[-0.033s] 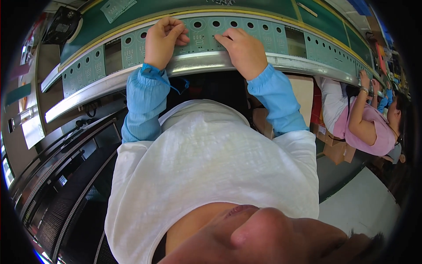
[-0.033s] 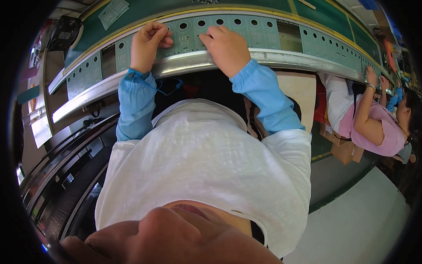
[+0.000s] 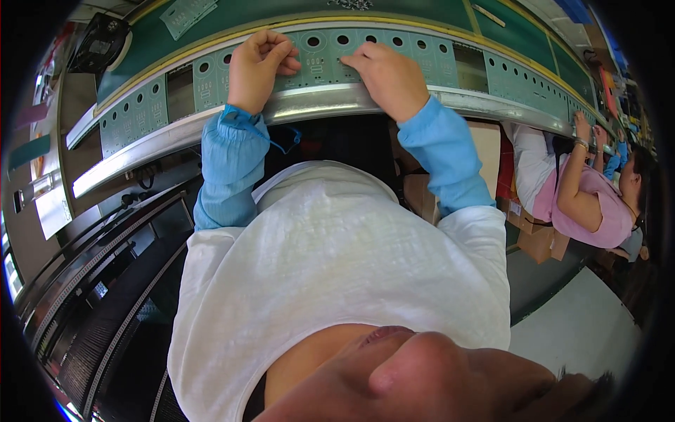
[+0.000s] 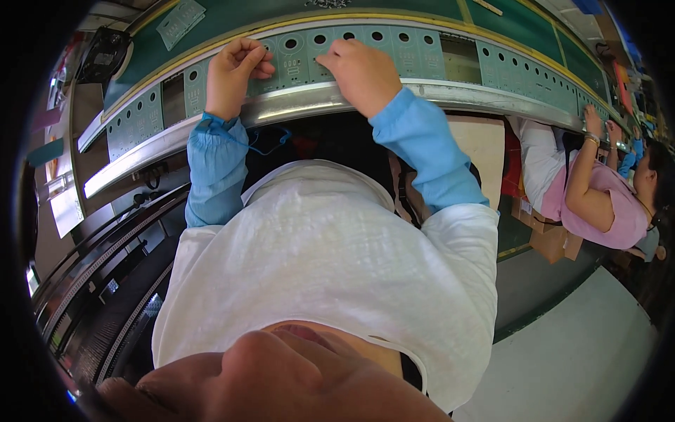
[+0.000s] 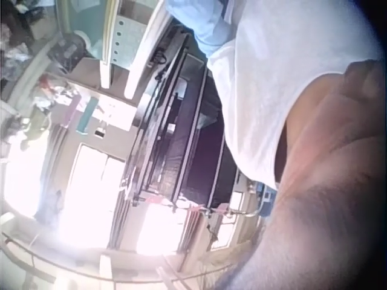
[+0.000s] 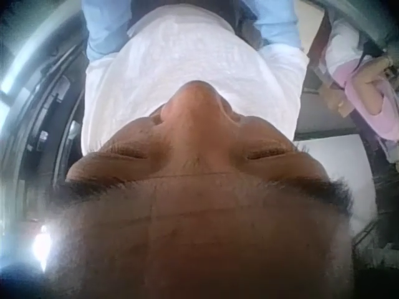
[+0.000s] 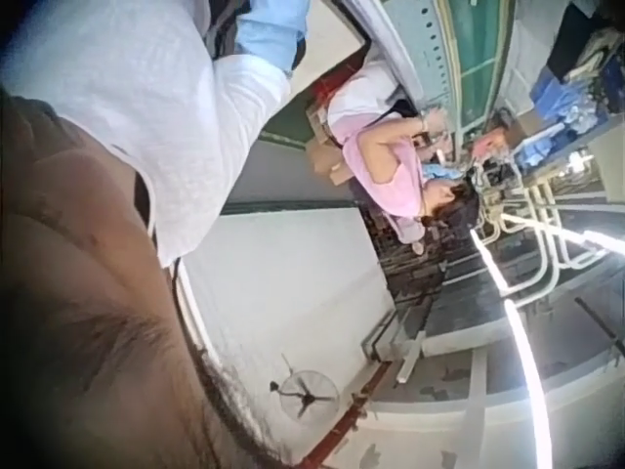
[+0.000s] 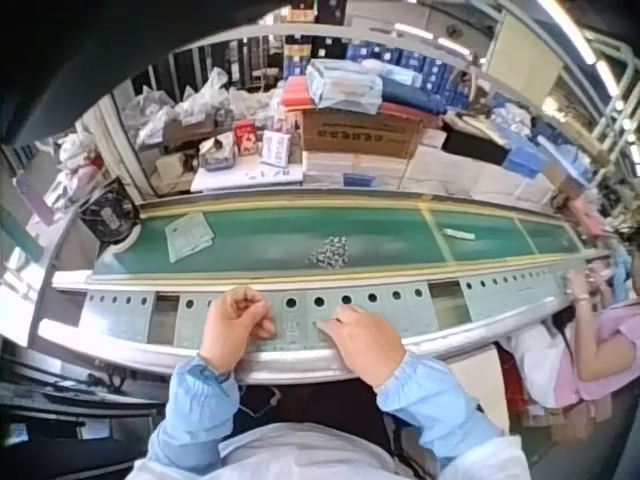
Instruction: The person assembles electronic components by picking up small metal pins from a blue tote and inserting them into holes on a circuit board by hand.
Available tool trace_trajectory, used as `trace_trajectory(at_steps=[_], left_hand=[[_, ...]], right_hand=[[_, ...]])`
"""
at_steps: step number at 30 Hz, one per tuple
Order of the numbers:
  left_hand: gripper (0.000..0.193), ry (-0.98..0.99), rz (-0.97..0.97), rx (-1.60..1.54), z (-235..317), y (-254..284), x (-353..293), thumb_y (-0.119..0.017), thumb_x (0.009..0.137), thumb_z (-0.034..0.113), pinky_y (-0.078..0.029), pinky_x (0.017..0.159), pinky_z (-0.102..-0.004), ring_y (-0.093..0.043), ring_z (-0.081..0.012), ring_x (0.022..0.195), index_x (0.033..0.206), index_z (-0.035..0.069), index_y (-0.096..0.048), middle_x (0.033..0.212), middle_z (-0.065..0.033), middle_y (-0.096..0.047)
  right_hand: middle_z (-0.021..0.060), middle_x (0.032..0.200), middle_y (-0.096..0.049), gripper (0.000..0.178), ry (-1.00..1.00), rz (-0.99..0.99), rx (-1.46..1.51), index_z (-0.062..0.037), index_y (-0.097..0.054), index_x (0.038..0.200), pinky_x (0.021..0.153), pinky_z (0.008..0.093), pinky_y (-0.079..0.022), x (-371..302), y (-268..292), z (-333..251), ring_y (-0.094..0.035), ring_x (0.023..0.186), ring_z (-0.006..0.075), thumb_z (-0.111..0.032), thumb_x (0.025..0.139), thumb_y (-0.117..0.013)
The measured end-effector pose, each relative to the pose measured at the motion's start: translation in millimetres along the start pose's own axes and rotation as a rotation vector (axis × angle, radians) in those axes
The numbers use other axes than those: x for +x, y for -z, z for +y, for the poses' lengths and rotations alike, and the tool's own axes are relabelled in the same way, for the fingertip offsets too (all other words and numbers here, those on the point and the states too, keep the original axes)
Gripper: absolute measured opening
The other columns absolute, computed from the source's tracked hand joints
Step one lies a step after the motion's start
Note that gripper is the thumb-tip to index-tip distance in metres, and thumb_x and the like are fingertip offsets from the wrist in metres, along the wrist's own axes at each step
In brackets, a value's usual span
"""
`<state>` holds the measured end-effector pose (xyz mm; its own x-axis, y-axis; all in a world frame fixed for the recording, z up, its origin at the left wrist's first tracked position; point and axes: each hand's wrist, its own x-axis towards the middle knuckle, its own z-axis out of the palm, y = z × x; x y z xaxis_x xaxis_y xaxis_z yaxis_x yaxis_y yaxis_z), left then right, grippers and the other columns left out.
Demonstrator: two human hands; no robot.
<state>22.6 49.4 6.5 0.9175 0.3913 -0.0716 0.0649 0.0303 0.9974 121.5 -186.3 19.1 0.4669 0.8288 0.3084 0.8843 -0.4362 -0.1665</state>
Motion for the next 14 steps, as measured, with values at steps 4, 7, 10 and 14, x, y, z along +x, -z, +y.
trace_trajectory(at_steps=[4, 7, 10, 14], left_hand=[[0.017, 0.029, -0.024, -0.011, 7, 4, -13, -0.063, 0.103, 0.012, -0.059, 0.075, -0.0284, -0.071, -0.0164, 0.080, 0.107, -0.004, -0.066, 0.099, -0.0135, -0.074], [0.017, 0.017, -0.015, 0.015, 10, -7, -15, -0.064, 0.103, 0.013, -0.058, 0.074, -0.0274, -0.071, -0.0153, 0.081, 0.108, -0.003, -0.066, 0.101, -0.0127, -0.074], [0.012, -0.081, 0.129, 0.243, 5, -20, -22, -0.064, 0.100, 0.010, -0.058, 0.069, -0.0284, -0.072, -0.0165, 0.080, 0.105, -0.001, -0.066, 0.095, -0.0095, -0.075], [0.015, -0.316, 0.093, 0.807, -9, -18, -21, -0.070, 0.098, 0.015, -0.057, 0.086, -0.0399, -0.071, -0.0250, 0.096, 0.110, 0.006, -0.068, 0.116, -0.0093, -0.073]], right_hand=[[0.0065, 0.116, -0.070, 0.027, -0.170, -0.084, 0.320, -0.0141, -0.071, 0.122, 0.085, 0.0379, -0.056, 48, -9, 79, -0.069, 0.104, 0.0246, -0.014, 0.095, -0.067], [0.0072, 0.114, -0.071, 0.023, -0.290, -0.043, 0.297, -0.0138, -0.071, 0.118, 0.084, 0.0387, -0.055, 69, -11, 107, -0.070, 0.100, 0.0233, -0.014, 0.095, -0.068], [0.0083, 0.098, -0.074, 0.014, -0.241, 0.011, 0.167, -0.0124, -0.073, 0.105, 0.073, 0.0388, -0.054, 86, -20, 112, -0.070, 0.085, 0.0217, -0.017, 0.092, -0.073], [0.0078, 0.100, -0.076, 0.015, -0.270, -0.042, 0.124, -0.0112, -0.074, 0.101, 0.072, 0.0409, -0.055, 94, -17, 99, -0.071, 0.085, 0.0224, -0.023, 0.092, -0.076]])
